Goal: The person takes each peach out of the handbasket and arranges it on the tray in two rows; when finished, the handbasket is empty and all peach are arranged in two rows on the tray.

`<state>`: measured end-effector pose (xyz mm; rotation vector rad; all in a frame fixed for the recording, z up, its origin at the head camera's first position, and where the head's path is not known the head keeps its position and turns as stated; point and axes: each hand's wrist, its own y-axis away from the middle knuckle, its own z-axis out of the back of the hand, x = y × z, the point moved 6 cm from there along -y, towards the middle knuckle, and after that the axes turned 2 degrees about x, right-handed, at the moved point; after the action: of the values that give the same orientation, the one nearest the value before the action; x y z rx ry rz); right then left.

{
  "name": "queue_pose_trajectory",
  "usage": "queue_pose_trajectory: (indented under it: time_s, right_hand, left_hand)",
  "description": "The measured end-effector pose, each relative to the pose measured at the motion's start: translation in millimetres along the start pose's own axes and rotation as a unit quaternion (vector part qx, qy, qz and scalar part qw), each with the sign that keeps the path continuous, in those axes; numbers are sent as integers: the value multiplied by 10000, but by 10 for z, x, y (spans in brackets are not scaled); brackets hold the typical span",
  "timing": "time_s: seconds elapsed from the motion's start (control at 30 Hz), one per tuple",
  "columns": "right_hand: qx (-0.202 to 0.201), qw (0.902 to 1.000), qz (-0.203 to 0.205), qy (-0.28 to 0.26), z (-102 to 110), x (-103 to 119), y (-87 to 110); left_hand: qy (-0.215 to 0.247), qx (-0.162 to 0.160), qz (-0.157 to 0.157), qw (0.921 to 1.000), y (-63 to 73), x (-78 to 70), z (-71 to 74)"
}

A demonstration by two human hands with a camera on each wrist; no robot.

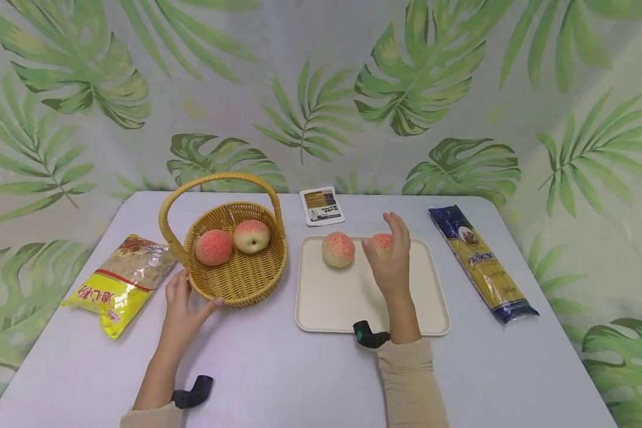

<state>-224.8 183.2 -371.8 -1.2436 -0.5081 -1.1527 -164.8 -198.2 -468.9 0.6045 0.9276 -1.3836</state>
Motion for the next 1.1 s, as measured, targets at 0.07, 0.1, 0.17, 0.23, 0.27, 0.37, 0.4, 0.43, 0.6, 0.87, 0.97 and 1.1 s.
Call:
queue_pose_trajectory:
  time_s: [0.07,0.1,0.17,0.23,0.27,0.37,0.4,0.43,0.6,0.87,0.97,1.1]
  right_hand:
    - [-5,9992,389,-29,-72,266,-6]
    - [23,9980,624,-56,-117,371,-11]
    - [103,9931,1159,-153,-222,555,-17]
    - [238,9857,1635,-327,-345,690,-18]
    - [318,9810,1867,-419,-413,747,-14]
    - [656,9710,2194,-685,-645,861,1]
    - [788,9692,2219,-725,-728,879,6]
    - [926,9676,2226,-754,-813,884,13]
    - [1699,9642,1910,-704,-1287,638,16]
    - [2591,9581,1185,-300,-1793,327,30]
    - [2755,9561,974,-204,-1905,260,25]
    - [2958,9529,672,-50,-2011,217,10]
  left_hand:
    - [-4,0,4,10000,-2,5,-3]
    - [-3,3,9,10000,-3,8,-4]
    - [-7,12,26,10000,-4,10,-6]
    - [-8,7,30,10000,-4,6,-4]
    - [-9,2,29,10000,-4,3,-2]
    - [-19,-6,20,10000,-3,-8,2]
    - [-14,-7,20,10000,-2,-10,4]
    - [-22,-2,31,10000,-1,-8,3]
    - [-47,22,41,10000,3,3,-1]
    - [-46,-13,-37,10000,3,-12,1]
    - [-62,-12,-19,10000,1,-7,-2]
    - [-86,8,38,10000,0,1,-6]
